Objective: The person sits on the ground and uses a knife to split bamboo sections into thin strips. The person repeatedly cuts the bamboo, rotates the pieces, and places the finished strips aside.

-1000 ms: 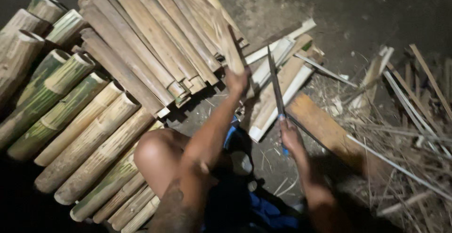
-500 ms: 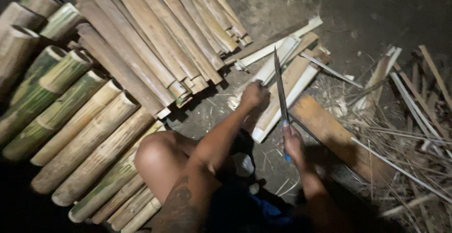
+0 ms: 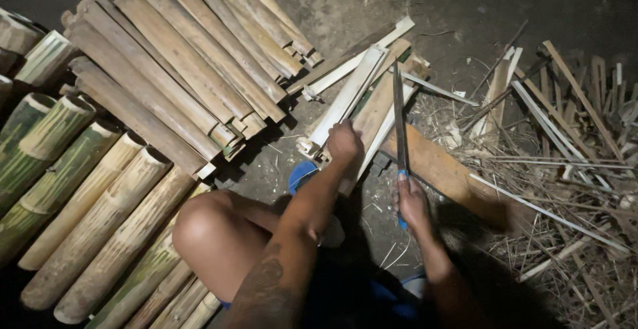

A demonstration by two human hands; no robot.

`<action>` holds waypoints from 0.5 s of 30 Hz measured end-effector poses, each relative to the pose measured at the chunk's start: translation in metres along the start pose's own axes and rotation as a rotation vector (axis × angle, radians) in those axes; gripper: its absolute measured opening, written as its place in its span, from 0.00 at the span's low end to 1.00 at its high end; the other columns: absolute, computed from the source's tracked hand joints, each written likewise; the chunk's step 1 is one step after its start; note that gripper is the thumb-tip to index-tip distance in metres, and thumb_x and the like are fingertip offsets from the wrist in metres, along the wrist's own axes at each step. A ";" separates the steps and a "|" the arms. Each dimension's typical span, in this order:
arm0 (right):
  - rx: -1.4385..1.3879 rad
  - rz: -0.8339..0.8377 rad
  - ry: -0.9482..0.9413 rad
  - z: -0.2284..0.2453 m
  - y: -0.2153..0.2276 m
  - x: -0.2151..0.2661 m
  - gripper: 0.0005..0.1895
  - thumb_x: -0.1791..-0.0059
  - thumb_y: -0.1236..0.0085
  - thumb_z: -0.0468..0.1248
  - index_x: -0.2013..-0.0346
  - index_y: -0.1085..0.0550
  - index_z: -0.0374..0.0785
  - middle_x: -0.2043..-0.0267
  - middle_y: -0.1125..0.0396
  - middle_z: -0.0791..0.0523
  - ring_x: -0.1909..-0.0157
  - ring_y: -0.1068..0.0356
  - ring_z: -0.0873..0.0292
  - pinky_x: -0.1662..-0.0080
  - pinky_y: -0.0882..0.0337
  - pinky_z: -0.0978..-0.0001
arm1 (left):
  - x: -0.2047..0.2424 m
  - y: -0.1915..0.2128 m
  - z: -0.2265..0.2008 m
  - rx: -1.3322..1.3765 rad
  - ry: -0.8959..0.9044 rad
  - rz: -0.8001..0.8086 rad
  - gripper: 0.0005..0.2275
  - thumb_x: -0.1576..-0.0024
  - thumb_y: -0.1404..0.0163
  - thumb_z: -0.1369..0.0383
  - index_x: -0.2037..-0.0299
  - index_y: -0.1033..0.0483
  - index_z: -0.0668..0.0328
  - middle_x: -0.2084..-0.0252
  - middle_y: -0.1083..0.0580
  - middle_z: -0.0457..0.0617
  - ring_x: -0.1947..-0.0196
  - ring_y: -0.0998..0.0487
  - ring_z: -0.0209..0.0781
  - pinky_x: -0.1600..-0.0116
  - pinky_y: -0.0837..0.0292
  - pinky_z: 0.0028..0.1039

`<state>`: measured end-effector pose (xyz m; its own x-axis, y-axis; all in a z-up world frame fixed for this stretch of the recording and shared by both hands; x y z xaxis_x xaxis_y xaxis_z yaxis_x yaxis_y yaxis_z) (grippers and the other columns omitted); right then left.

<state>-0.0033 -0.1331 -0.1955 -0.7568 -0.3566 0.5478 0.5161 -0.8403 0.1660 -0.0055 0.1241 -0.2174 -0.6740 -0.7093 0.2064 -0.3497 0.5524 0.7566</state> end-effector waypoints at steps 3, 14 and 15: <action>-0.067 -0.001 0.012 -0.003 0.005 0.005 0.17 0.42 0.59 0.50 0.62 0.31 0.41 0.77 0.42 0.63 0.80 0.42 0.69 0.78 0.38 0.71 | -0.015 -0.004 0.006 0.009 -0.018 -0.045 0.17 0.46 0.44 0.64 0.49 0.28 0.60 0.54 0.25 0.64 0.52 0.24 0.65 0.48 0.28 0.52; -0.010 -0.101 0.236 0.033 0.053 0.064 0.19 0.42 0.54 0.50 0.65 0.32 0.37 0.78 0.38 0.59 0.80 0.37 0.64 0.75 0.35 0.69 | 0.035 0.091 -0.145 0.781 -0.332 -0.077 0.27 0.39 0.47 0.54 0.39 0.34 0.68 0.50 0.22 0.64 0.49 0.19 0.56 0.43 0.27 0.39; 0.043 -0.125 0.303 0.045 0.061 0.077 0.18 0.42 0.52 0.49 0.65 0.32 0.36 0.78 0.37 0.59 0.79 0.35 0.64 0.74 0.33 0.70 | 0.045 0.096 -0.164 0.786 -0.395 -0.058 0.27 0.40 0.46 0.55 0.39 0.34 0.68 0.50 0.22 0.64 0.49 0.19 0.55 0.42 0.26 0.39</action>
<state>-0.0121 -0.1931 -0.1070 -0.8970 -0.3624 0.2531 0.4232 -0.8696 0.2543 0.0373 0.0733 -0.0338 -0.7659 -0.6231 -0.1588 -0.6392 0.7645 0.0830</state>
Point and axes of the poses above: each hand's wrist, its own x-axis away from the middle knuckle, its own y-axis out of the back of the hand, z = x × y, the point moved 8 cm from there along -x, towards the middle knuckle
